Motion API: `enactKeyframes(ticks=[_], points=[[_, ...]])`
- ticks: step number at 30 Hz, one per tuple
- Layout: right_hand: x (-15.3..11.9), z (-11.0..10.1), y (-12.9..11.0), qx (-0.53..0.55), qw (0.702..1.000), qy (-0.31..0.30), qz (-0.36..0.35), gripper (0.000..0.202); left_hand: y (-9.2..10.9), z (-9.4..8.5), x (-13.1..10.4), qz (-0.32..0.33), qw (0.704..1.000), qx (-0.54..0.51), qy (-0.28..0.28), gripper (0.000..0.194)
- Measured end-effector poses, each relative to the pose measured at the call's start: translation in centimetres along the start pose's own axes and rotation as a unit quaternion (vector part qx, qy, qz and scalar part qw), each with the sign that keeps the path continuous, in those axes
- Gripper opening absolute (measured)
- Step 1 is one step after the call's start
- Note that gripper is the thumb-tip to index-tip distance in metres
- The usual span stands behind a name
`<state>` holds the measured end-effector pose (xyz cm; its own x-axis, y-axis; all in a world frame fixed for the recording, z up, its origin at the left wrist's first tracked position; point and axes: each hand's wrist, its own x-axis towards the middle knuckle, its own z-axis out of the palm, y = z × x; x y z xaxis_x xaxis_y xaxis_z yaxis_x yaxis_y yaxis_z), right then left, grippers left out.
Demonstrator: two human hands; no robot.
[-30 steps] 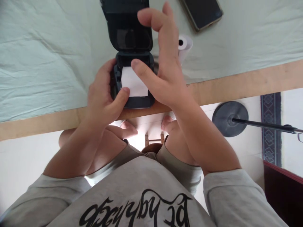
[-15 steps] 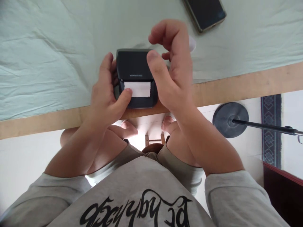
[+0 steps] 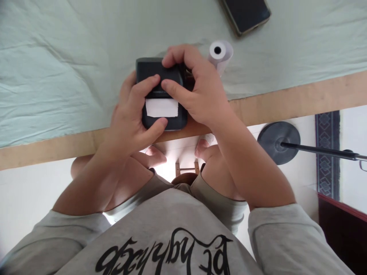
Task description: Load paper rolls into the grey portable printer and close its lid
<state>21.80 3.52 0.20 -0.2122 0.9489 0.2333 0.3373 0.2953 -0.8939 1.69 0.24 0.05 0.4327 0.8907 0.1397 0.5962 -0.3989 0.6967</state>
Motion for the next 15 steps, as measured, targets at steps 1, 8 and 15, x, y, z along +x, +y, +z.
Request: enactKeyframes(ticks=[1, 8, 15], points=[[0.0, -0.1, -0.2, -0.013, 1.0, 0.0, -0.003, 0.017, 0.1, 0.0, 0.0, 0.0, 1.0, 0.002, -0.001, 0.069], [0.1, -0.8, -1.3, -0.069, 0.996, -0.044, -0.023, 0.014, 0.0, 0.1, 0.3, 0.016, 1.0, 0.014, 0.004, 0.063], [-0.1, -0.2, -0.3, -0.073, 0.996, -0.029, -0.051, 0.014, 0.2, 0.1, 0.4, 0.005, 1.0, 0.027, -0.006, 0.068]])
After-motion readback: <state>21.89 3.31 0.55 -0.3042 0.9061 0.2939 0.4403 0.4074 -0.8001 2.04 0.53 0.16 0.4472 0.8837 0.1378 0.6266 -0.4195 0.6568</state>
